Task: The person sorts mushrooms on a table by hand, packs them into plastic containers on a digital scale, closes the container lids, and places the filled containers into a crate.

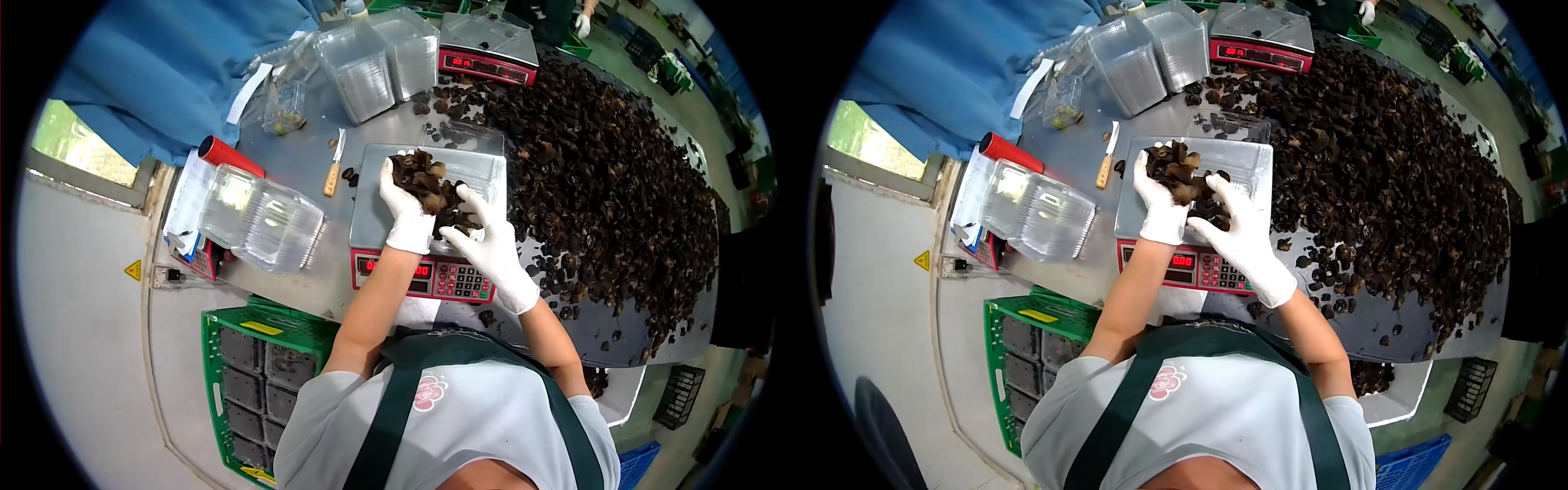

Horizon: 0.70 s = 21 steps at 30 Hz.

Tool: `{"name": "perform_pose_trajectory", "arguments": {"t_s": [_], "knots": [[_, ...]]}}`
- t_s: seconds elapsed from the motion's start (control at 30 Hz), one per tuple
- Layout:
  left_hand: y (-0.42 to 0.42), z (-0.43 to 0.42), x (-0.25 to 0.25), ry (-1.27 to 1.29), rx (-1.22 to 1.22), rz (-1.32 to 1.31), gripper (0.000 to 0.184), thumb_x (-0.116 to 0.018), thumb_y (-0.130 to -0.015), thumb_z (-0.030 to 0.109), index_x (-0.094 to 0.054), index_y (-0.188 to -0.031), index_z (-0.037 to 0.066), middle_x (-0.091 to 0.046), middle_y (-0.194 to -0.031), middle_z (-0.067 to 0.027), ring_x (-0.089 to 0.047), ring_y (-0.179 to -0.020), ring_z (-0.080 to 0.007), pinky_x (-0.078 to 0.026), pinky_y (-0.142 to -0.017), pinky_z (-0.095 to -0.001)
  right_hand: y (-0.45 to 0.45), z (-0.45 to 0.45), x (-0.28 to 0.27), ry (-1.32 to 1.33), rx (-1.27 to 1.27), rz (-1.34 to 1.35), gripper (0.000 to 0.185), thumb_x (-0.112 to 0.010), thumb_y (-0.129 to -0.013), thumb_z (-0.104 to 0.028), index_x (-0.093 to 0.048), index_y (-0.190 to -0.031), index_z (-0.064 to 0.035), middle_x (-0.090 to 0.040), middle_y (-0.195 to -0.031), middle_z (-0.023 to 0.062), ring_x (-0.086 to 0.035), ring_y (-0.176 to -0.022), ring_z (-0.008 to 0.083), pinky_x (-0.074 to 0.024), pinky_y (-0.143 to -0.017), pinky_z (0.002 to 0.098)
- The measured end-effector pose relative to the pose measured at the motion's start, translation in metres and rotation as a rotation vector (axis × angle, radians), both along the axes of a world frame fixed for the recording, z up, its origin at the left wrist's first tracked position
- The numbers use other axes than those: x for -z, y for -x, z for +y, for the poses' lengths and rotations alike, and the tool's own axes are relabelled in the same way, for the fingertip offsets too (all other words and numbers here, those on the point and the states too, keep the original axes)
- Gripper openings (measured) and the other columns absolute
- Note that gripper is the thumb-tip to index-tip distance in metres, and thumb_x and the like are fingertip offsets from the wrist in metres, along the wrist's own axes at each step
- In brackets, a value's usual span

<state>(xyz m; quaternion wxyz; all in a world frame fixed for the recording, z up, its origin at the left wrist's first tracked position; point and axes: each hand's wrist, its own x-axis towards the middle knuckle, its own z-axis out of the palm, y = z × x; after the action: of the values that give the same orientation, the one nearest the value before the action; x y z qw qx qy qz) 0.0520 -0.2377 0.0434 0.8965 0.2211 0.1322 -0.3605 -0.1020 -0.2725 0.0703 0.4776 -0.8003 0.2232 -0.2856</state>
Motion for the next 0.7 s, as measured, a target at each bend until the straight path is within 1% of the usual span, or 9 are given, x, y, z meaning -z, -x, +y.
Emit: {"name": "perform_pose_trajectory", "arguments": {"t_s": [0.1,0.17,0.27,0.37,0.4,0.43,0.53,0.63,0.7], "knots": [[0.005,-0.006,0.008,-0.083,-0.056,-0.047,0.041,-0.050,-0.090,0.046,-0.060,-0.104,0.009,-0.061,-0.100,-0.0064,-0.059,-0.091,-0.0239,-0.050,-0.083,-0.0396,-0.019,0.001,-0.020,-0.253,-0.071,0.255,0.050,-0.073,-0.083,-0.020,-0.055,-0.127,-0.0023,-0.065,-0.113,0.0090,-0.062,-0.098,0.0138,-0.0515,-0.083,0.0257],[0.002,-0.010,0.019,-0.041,-0.109,-0.040,0.038,-0.051,-0.090,0.044,-0.060,-0.105,0.010,-0.061,-0.103,-0.0059,-0.058,-0.095,-0.0231,-0.048,-0.087,-0.0385,-0.027,-0.011,0.022,-0.255,-0.060,0.140,0.041,-0.064,-0.091,-0.017,-0.054,-0.127,0.0002,-0.064,-0.107,0.0070,-0.063,-0.091,0.0123,-0.0520,-0.079,0.0250],[0.003,-0.004,0.011,-0.012,-0.043,0.012,0.037,-0.052,-0.090,0.043,-0.061,-0.105,0.011,-0.061,-0.105,-0.0047,-0.057,-0.098,-0.0219,-0.046,-0.089,-0.0370,-0.026,-0.016,0.019,-0.808,-0.104,-0.068,0.030,-0.051,-0.098,-0.011,-0.052,-0.124,0.0027,-0.064,-0.093,0.0054,-0.063,-0.081,0.0096,-0.0513,-0.071,0.0219],[0.000,-0.001,0.007,-0.042,-0.037,-0.062,0.036,-0.051,-0.091,0.043,-0.061,-0.105,0.011,-0.062,-0.104,-0.0041,-0.057,-0.097,-0.0211,-0.046,-0.088,-0.0374,-0.020,-0.027,0.021,-0.969,-0.043,-0.048,0.024,-0.050,-0.099,-0.014,-0.054,-0.117,0.0005,-0.065,-0.091,0.0078,-0.066,-0.079,0.0139,-0.0540,-0.069,0.0246],[-0.002,0.000,0.013,-0.015,-0.043,-0.106,0.031,-0.053,-0.093,0.034,-0.063,-0.102,0.007,-0.064,-0.099,-0.0040,-0.059,-0.091,-0.0209,-0.047,-0.084,-0.0333,-0.016,-0.034,0.023,-0.968,0.005,0.068,0.023,-0.051,-0.098,-0.016,-0.055,-0.114,0.0003,-0.065,-0.088,0.0078,-0.066,-0.075,0.0145,-0.0553,-0.067,0.0256],[-0.003,0.001,0.019,-0.015,-0.034,-0.103,0.031,-0.053,-0.093,0.034,-0.063,-0.102,0.007,-0.064,-0.099,-0.0040,-0.059,-0.091,-0.0209,-0.047,-0.084,-0.0333,-0.011,-0.035,0.022,-0.969,0.011,-0.029,0.023,-0.053,-0.098,-0.017,-0.057,-0.112,0.0011,-0.065,-0.085,0.0072,-0.066,-0.071,0.0142,-0.0554,-0.065,0.0256],[0.001,0.000,0.026,-0.637,-0.145,-1.137,0.015,-0.059,-0.091,0.015,-0.066,-0.095,0.003,-0.067,-0.086,-0.0058,-0.063,-0.080,-0.0209,-0.046,-0.079,-0.0239,0.005,-0.048,0.028,-0.899,0.022,-0.028,0.024,-0.055,-0.097,-0.018,-0.061,-0.109,0.0021,-0.065,-0.083,0.0062,-0.065,-0.070,0.0132,-0.0547,-0.063,0.0254],[0.009,0.012,0.024,-1.007,-0.069,-1.937,0.022,-0.068,-0.084,0.022,-0.067,-0.099,0.006,-0.065,-0.107,-0.0103,-0.060,-0.103,-0.0273,-0.046,-0.091,-0.0371,0.027,-0.053,0.024,-0.812,0.084,-0.016,0.023,-0.054,-0.096,-0.017,-0.063,-0.106,0.0011,-0.065,-0.082,0.0030,-0.062,-0.069,0.0098,-0.0522,-0.066,0.0236],[0.010,0.016,0.025,-0.993,0.041,-1.990,0.028,-0.070,-0.082,0.025,-0.067,-0.102,0.006,-0.062,-0.116,-0.0108,-0.055,-0.113,-0.0304,-0.042,-0.098,-0.0420,0.052,-0.060,0.028,-0.776,0.141,0.008,0.023,-0.055,-0.096,-0.018,-0.063,-0.105,0.0009,-0.063,-0.080,0.0017,-0.060,-0.067,0.0092,-0.0521,-0.066,0.0243]]}}
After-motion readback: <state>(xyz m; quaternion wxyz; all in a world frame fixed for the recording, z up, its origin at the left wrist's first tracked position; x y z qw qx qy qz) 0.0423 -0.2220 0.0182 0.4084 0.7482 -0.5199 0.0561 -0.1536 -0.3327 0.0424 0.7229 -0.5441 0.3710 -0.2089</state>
